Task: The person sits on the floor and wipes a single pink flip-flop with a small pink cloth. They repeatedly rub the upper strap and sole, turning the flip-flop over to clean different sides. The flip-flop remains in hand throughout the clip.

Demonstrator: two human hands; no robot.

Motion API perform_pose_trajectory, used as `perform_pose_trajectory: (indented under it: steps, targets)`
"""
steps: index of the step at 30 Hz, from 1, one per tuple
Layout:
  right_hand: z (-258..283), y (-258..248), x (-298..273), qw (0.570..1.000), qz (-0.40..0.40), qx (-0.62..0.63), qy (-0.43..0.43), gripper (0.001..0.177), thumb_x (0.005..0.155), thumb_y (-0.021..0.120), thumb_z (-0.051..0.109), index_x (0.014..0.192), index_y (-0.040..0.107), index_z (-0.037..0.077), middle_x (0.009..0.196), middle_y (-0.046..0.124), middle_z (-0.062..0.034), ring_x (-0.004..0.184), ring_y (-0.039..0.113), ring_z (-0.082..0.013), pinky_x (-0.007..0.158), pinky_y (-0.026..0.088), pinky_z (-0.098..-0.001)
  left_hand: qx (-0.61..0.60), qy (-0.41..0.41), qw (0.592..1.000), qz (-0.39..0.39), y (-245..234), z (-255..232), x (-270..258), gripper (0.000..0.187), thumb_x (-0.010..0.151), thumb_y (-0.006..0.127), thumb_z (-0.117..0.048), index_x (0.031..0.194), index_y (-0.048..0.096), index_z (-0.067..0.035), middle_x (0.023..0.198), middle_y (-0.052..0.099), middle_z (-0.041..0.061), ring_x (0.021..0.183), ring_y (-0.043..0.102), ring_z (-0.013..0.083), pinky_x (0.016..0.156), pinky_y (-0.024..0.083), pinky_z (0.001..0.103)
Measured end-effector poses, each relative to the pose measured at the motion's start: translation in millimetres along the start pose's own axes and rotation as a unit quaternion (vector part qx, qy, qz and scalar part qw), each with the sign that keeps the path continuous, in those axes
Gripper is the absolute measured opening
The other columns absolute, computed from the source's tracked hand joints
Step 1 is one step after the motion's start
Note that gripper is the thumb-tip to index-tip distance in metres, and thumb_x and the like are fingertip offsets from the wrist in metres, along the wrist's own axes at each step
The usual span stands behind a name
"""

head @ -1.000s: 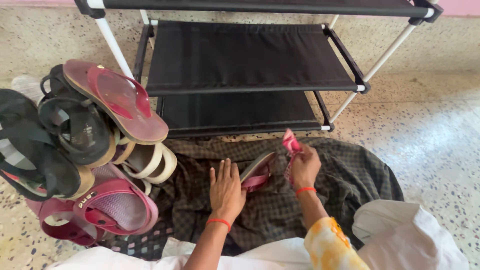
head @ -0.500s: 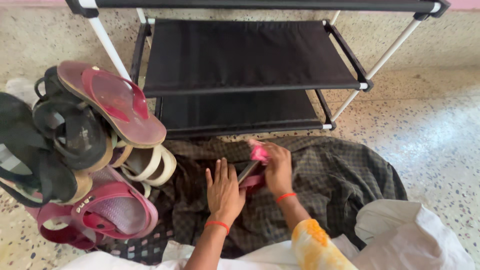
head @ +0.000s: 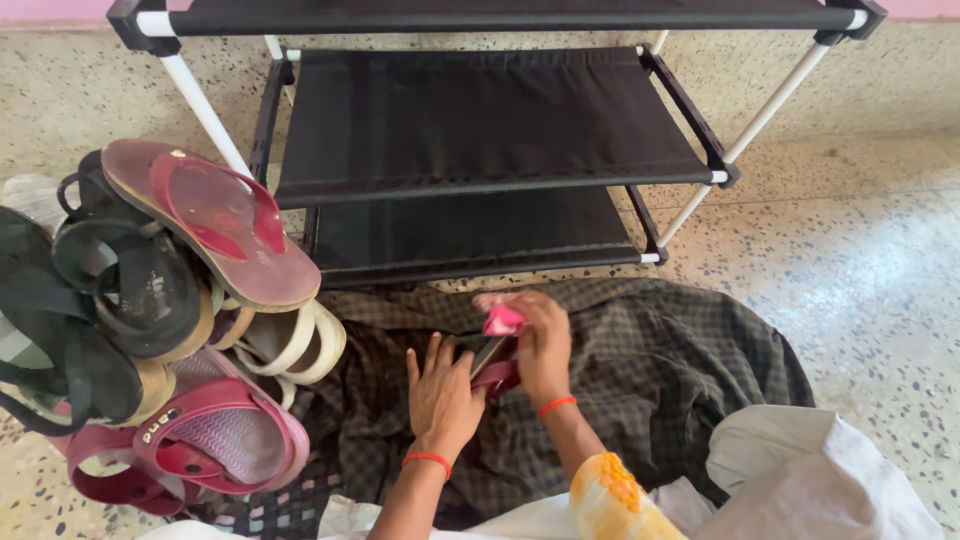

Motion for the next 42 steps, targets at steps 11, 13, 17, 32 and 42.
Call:
perform_pose_trajectory:
  steps: [11,13,17,32,42]
  targets:
    - [-88,-19,37,0.737,-0.044,0.483,0.471,0.032,0.097,0.041,-0.001,0.114,0.068,0.005,0.091,0.073,0.0046,0.078,0.068,-0.0016,0.069,0.054,-0.0164,-0.22,0.096,0.967,-0.086,-41,-36,-3,0.058,0.075,0.081,-0.015,0.129,0.062,-0.004,0.14,0.058,0.01,0.146,0.037,0.0326,0.116,0.014,0.062]
    - [-62,-37,68,0.828,0.011,0.388,0.404,0.033,0.097,0.043,-0.003,0.115,0.071,0.003,0.082,0.061,0.0047,0.068,0.052,-0.0028,0.058,0.04,-0.0197,-0.253,0.095,0.959,-0.083,-56,-40,0,0.078,0.068,0.085,-0.017,0.138,0.052,-0.002,0.144,0.052,0.015,0.141,0.036,0.0364,0.113,0.017,0.058]
    - [-7,-61,97,0.915,0.059,0.256,0.306,0.035,0.095,0.044,-0.005,0.114,0.072,0.002,0.076,0.059,0.0043,0.064,0.048,-0.0038,0.056,0.039,-0.0238,-0.415,0.1,0.903,-0.043,-78,-41,-4,0.098,0.064,0.087,-0.021,0.146,0.038,-0.001,0.147,0.05,0.021,0.131,0.048,0.0327,0.109,0.036,0.044]
    - [110,-65,97,0.987,0.062,0.147,0.025,0.042,0.073,0.053,-0.008,0.104,0.077,0.008,0.125,0.071,-0.0094,0.122,0.062,-0.0307,0.107,0.044,-0.039,-0.369,0.131,0.899,-0.196,-89,-13,10,0.025,0.088,0.064,-0.004,0.111,0.072,-0.001,0.106,0.076,0.02,0.103,0.071,0.0349,0.086,0.055,0.039]
    - [32,-25,54,0.857,0.052,0.431,0.277,0.042,0.09,0.044,-0.011,0.12,0.07,0.0,0.126,0.066,-0.0069,0.114,0.061,-0.0149,0.094,0.05,-0.0252,-0.449,0.003,0.886,-0.115,-92,-12,6,0.034,0.091,0.069,-0.027,0.116,0.073,-0.004,0.093,0.08,0.012,0.067,0.071,0.0232,0.056,0.051,0.034]
Point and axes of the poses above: each hand's wrist, its own x-axis towards the middle knuckle, its own y-axis out of the palm, z = x × y, the point moved 6 cm from there along x, towards the middle knuckle
